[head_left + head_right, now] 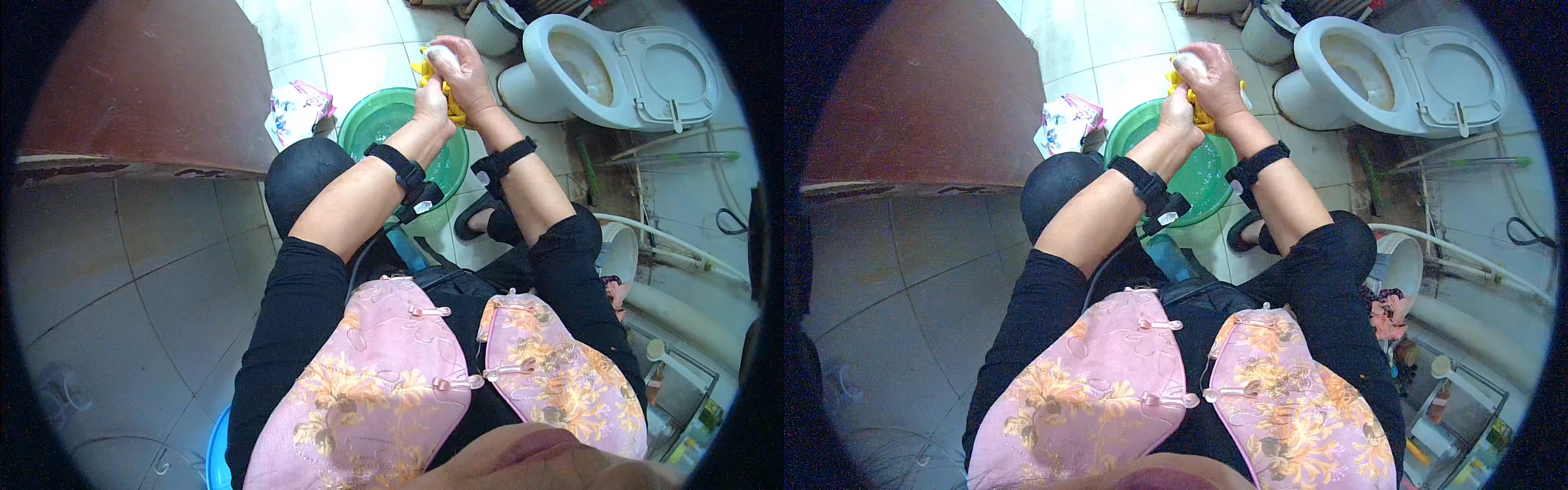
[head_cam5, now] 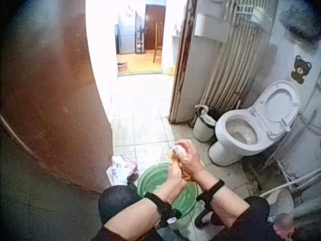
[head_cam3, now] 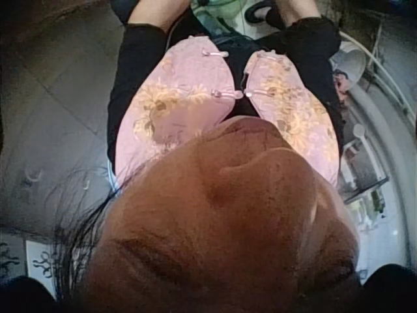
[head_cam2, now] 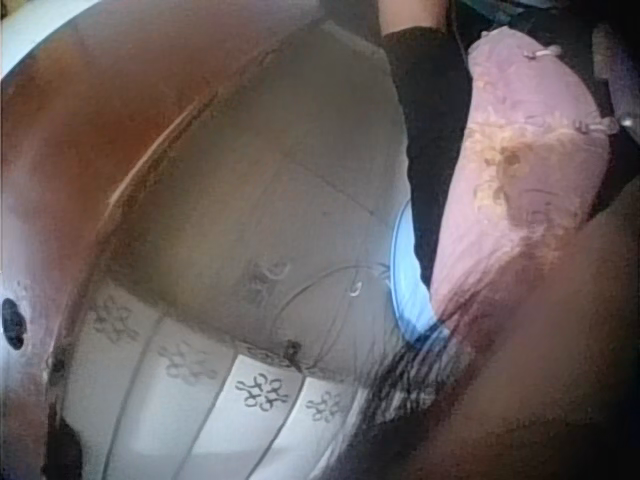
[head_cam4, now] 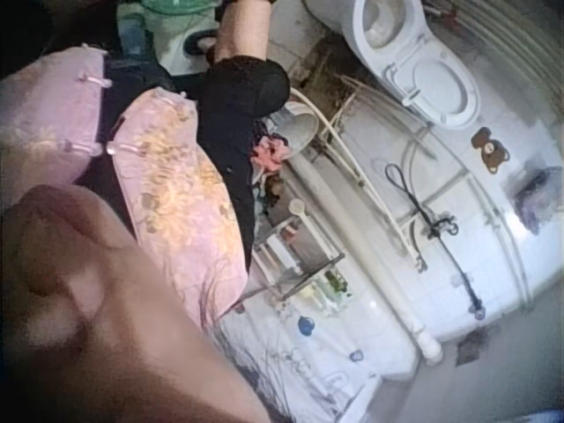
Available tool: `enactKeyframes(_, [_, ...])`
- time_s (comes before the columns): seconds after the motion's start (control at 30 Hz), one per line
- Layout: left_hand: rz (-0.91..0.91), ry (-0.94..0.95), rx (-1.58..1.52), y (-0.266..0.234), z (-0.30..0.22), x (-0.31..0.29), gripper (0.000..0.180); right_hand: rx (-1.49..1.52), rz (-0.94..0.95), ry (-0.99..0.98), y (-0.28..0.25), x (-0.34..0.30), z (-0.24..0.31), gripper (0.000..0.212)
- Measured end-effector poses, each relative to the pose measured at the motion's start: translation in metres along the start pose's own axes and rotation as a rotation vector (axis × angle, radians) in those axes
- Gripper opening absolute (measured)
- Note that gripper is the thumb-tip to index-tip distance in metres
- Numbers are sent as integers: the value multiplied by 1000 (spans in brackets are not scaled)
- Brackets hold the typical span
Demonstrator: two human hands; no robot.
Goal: The person sits on a low stool in a bathroom and washes a pair of yellow rubber gloves in a green basin of water. They repeatedly submerge, squeeze, and rinse the gloves, then briefly reach for a small white bottle from a nearby shelf before continuing to rinse the gloves.
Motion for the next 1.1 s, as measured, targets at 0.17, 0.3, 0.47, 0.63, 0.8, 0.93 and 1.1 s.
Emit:
enactKeyframes(0.17, [140,-62,-289,4,-14,-3,23,86,13,-199,0,-34,35,30])
enactKeyframes(0.3, [289,-12,-146,21,-31,-7,42,406,65,-44,-2,-44,40,34])
enactKeyframes(0.47, [188,39,14,25,-36,-9,42,529,-65,42,-21,-13,11,31])
enactKeyframes(0.63, [152,56,46,22,-29,-7,38,128,-55,-22,-28,-1,-18,34])
enactKeyframes(0.8, [82,76,31,9,-34,-7,33,265,-26,-20,-4,-27,-13,35])
enactKeyframes(0.93, [190,-27,-41,15,-37,-6,36,36,-25,-198,-5,-46,23,54])
enactKeyframes(1.1, [236,-71,-60,18,-27,-13,46,-176,51,-441,-2,-29,40,50])
Point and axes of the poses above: each hand's wrist, its own x-axis towards the middle knuckle, its own y-axis out of the palm, z = x × y, the point moved 8 cm from there along x, towards the middle knuckle, and after that the axes turned 1 degree about -z, right-handed, at the moved point
